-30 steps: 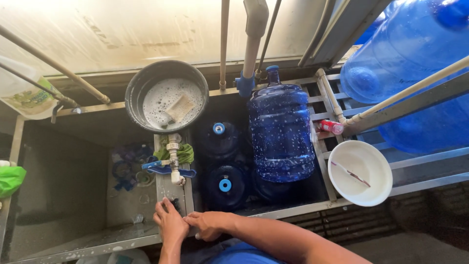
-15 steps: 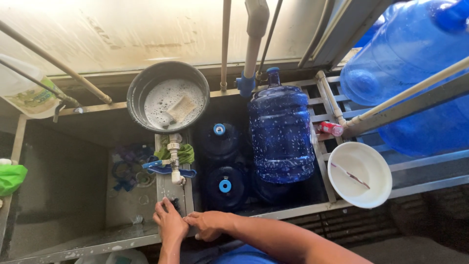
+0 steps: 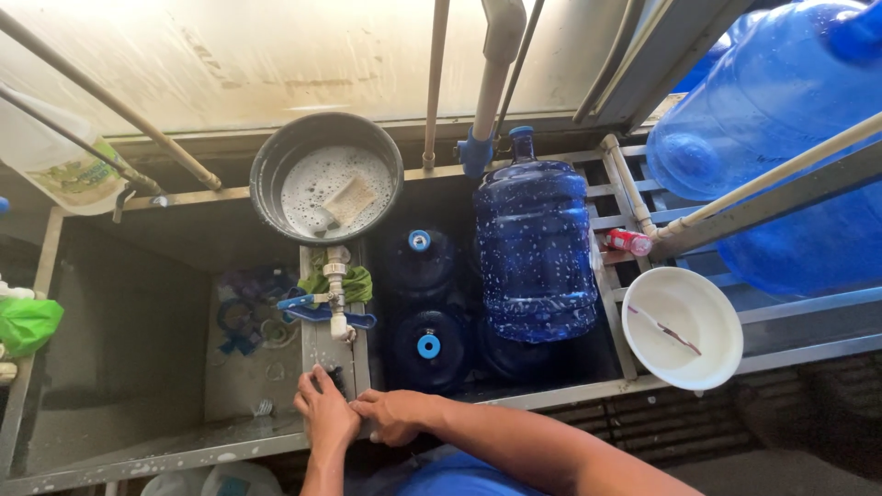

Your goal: Washing and scrubbing large blue water jugs using a sponge and soapy water in a sink.

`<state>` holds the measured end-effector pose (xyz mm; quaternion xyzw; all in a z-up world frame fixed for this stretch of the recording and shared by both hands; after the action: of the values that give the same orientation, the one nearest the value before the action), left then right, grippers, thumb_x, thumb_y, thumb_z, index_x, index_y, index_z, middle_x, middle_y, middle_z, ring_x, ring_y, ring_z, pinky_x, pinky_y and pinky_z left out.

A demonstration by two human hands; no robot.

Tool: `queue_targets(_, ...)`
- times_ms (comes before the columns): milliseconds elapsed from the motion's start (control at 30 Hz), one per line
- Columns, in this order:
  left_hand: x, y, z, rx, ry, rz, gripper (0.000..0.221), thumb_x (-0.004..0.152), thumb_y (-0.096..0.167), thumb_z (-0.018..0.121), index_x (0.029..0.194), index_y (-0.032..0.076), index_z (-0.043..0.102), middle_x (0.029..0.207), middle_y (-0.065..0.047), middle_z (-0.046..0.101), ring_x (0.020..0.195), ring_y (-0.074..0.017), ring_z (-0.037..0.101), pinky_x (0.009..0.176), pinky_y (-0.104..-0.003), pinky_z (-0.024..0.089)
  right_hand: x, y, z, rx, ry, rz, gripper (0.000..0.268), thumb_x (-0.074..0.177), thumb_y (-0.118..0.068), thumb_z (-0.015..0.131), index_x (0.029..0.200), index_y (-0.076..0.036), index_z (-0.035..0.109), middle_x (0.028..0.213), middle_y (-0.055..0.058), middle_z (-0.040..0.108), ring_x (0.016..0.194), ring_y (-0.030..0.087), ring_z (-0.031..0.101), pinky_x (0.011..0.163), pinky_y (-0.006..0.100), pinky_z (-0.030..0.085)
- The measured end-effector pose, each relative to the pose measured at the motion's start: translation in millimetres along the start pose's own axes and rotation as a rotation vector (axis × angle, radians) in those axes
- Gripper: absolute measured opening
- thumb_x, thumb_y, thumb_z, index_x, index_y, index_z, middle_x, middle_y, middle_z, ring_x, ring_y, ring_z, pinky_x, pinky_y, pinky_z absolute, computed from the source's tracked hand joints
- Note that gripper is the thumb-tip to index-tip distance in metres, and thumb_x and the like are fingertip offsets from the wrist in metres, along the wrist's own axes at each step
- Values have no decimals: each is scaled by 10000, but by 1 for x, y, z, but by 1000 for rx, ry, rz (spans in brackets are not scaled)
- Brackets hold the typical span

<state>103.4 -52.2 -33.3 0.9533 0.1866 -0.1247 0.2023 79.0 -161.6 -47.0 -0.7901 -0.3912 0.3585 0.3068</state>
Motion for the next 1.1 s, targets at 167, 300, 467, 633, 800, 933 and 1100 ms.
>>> queue_targets(167,-2,6,-7,-4,-31,-23,947,771,162,740,1563,35,238,1572,-158,226,1408,-422,274,1154,-462,367,1,3,2,14,26,-10,796,827,-224,683,1549,-60,389,1553,197,448,1294,419,556,1061,452,466)
queue_targets(300,-3,6,-7,-12,-41,-32,939,779,154,739,1566,42,239,1574,-151,222,1413,-419,271,1151,-463,367,1,2,3,12,20,-9,807,837,-223,682,1559,-51,366,1556,206,427,1308,428,535,1065,458,455)
queue_targets(467,-2,-3,-2,-41,81,60,890,765,136,732,1527,1,293,1536,-205,287,1387,-440,310,1151,-483,359,1,-1,0,-2,75,-8,756,824,-233,685,1517,-61,436,1501,204,492,1269,426,564,1039,469,482)
queue_targets(633,-12,-17,1,-83,239,224,890,729,132,771,1482,-66,339,1493,-274,352,1348,-474,370,1149,-511,362,9,-4,-2,-25,115,12,599,859,-272,687,1412,-88,545,1391,208,577,1221,429,585,1003,485,490)
queue_targets(800,-29,-24,-17,-179,187,266,1011,646,186,873,1453,-84,327,1463,-290,351,1332,-488,381,1111,-512,369,11,-19,-6,-163,154,180,368,867,-284,671,1172,-79,680,1222,207,667,1093,426,662,900,505,546)
queue_targets(933,-30,-48,-15,-320,178,216,994,678,185,854,1465,-90,313,1444,-298,377,1314,-480,435,1094,-480,409,13,-41,-30,-200,332,295,351,888,-351,689,1074,-53,681,1073,241,675,977,438,679,846,516,557)
queue_targets(1100,-32,-91,-17,-447,299,215,873,790,197,778,1469,-113,327,1427,-352,399,1285,-520,461,1077,-491,431,40,-85,-40,-166,450,154,304,834,-277,697,1038,-52,706,1043,242,670,948,449,666,832,523,547)
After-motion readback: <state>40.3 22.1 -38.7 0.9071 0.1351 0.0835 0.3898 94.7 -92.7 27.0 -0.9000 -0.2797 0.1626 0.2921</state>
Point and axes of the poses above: each hand's wrist, its own x-axis towards the middle knuckle, its own z-axis out of the palm, y = z × x, the point moved 10 cm from there along x, towards the middle knuckle
